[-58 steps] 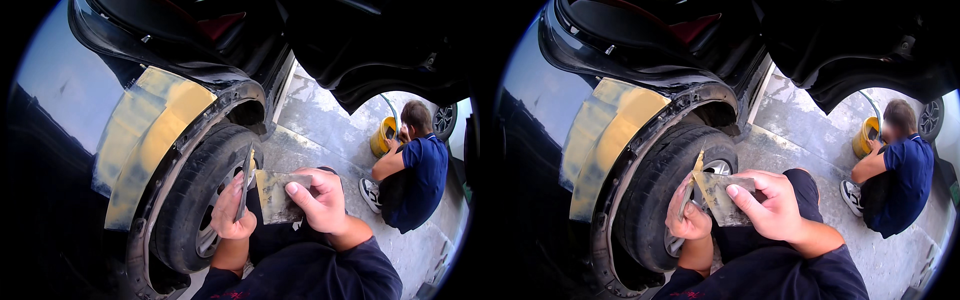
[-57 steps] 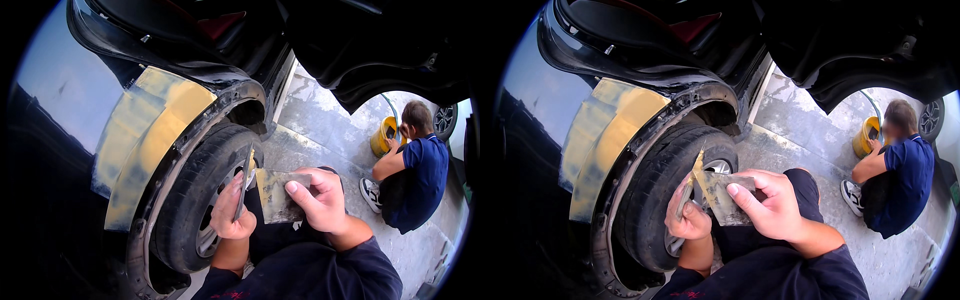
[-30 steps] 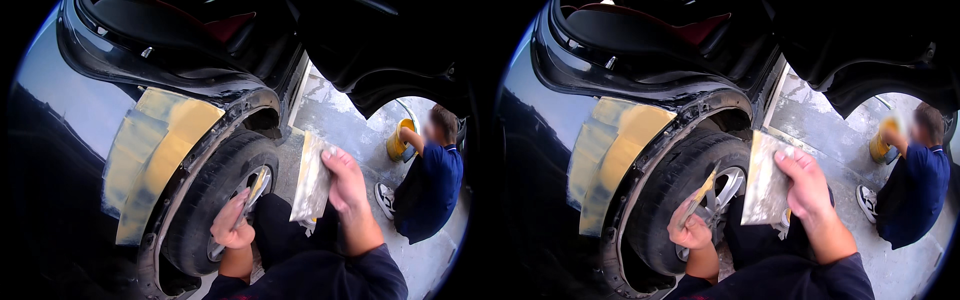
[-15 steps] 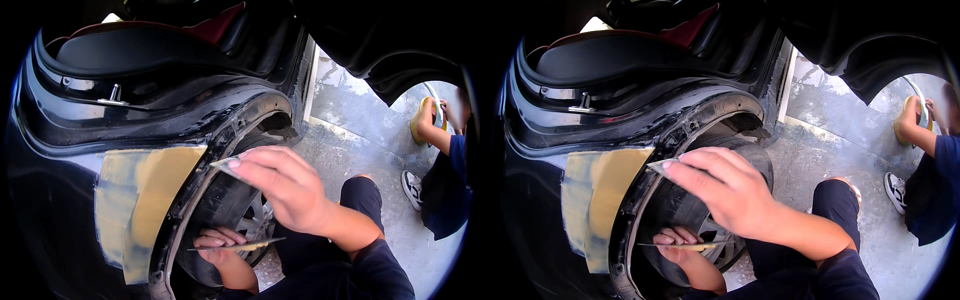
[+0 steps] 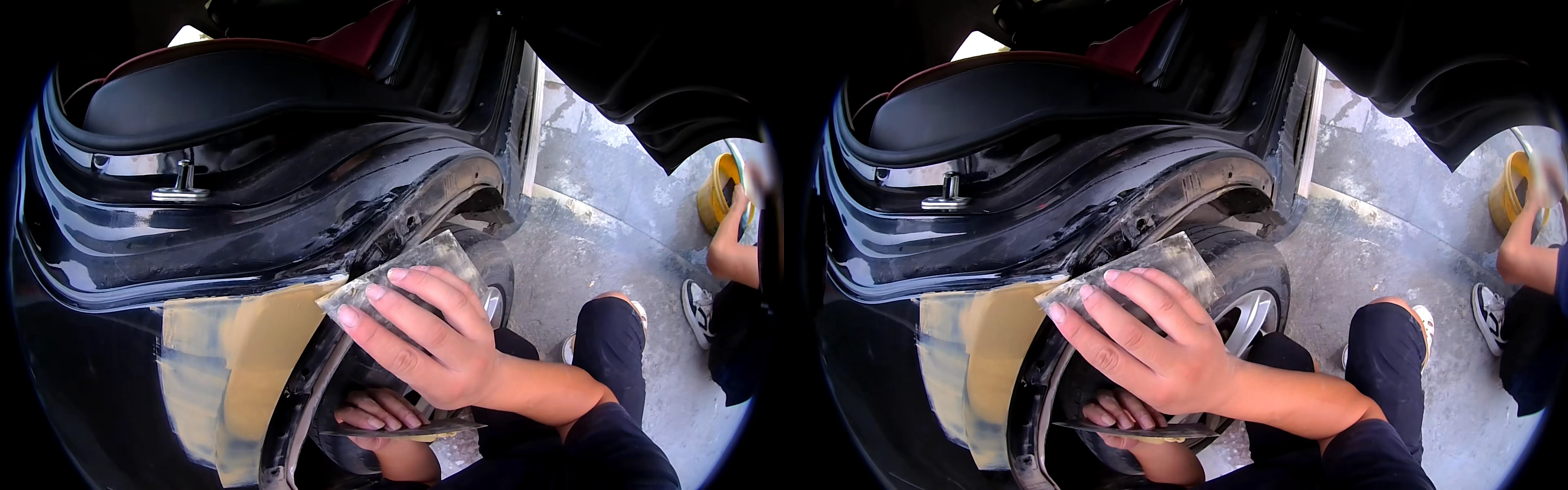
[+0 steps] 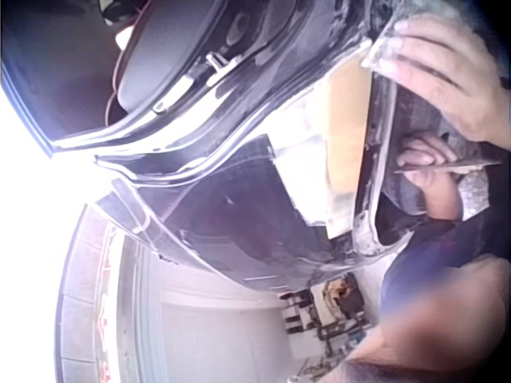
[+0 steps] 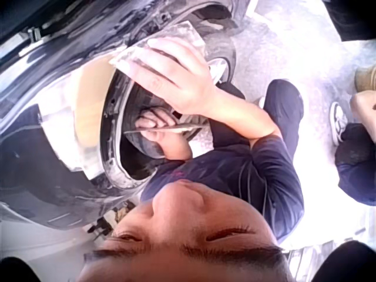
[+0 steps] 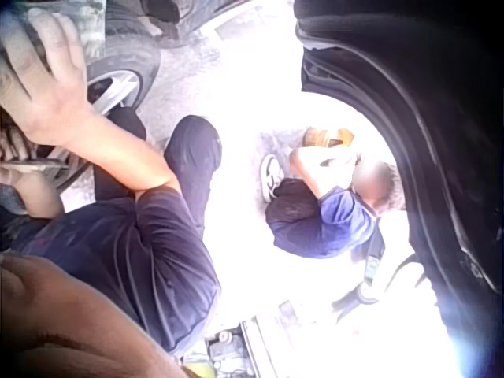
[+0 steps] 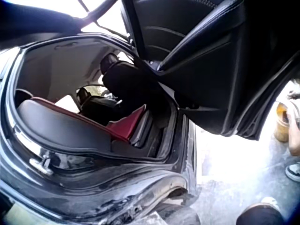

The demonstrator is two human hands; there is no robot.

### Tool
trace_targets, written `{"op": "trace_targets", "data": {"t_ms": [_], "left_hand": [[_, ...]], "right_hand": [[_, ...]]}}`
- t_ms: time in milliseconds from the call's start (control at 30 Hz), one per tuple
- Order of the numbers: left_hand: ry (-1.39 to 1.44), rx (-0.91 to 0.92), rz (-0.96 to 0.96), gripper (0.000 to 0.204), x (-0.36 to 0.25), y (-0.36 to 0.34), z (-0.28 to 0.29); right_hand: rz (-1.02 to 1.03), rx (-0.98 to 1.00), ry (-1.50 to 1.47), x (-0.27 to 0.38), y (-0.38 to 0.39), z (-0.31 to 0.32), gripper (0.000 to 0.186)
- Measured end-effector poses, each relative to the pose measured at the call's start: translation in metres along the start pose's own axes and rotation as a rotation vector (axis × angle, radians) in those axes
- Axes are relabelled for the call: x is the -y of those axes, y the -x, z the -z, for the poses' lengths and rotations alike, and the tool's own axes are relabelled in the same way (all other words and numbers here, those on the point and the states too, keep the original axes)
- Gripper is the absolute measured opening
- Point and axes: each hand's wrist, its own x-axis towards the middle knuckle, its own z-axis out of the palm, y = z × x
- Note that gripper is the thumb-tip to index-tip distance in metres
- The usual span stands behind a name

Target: The person applies yellow body filler to a damaged area on a car's rear wheel arch using a metal spreader. They repeatedly smooth the filler and scrape it off the tool, working on the same section of the vehicle's body panel.

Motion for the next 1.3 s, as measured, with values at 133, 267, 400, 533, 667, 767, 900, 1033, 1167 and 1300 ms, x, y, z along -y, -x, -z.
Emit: {"op": "trace_targets", "data": {"t_ms": [133,267,400,533,667,767,900,1033,1167,1300], "left_hand": [[0.027,0.037,0.012,0.029,-0.002,-0.002,0.005],[0.039,0.045,0.017,0.032,-0.003,-0.003,0.004],[0.044,0.063,0.008,0.035,-0.002,-0.002,0.006],[0.06,0.07,0.012,0.037,-0.005,-0.002,0.004],[0.118,0.073,0.023,0.038,0.0,-0.003,0.008],[0.124,0.033,0.02,0.039,-0.002,-0.001,0.003],[0.106,0.024,0.027,0.04,-0.003,-0.001,0.003],[0.09,0.024,0.017,0.04,-0.002,-0.002,0.002],[0.099,0.051,0.026,0.033,-0.002,-0.004,0.003],[0.093,0.071,0.007,0.023,0.0,-0.005,0.003]], "right_hand": [[-0.019,-0.018,0.005,0.0,-0.001,-0.003,0.034],[-0.023,-0.016,0.006,0.0,-0.003,-0.005,0.034],[-0.034,0.005,0.003,0.004,-0.001,-0.005,0.033],[-0.049,0.008,-0.014,0.008,0.001,-0.008,0.033],[-0.063,0.024,-0.008,0.008,0.007,-0.004,0.033],[-0.088,0.041,-0.062,0.015,0.01,-0.001,0.033],[-0.073,-0.017,-0.04,0.011,0.008,-0.002,0.034],[-0.056,-0.058,-0.005,0.008,0.002,-0.008,0.034],[-0.067,-0.068,0.004,0.009,-0.001,-0.011,0.033],[-0.08,-0.04,-0.016,0.014,0.001,-0.009,0.033]]}}
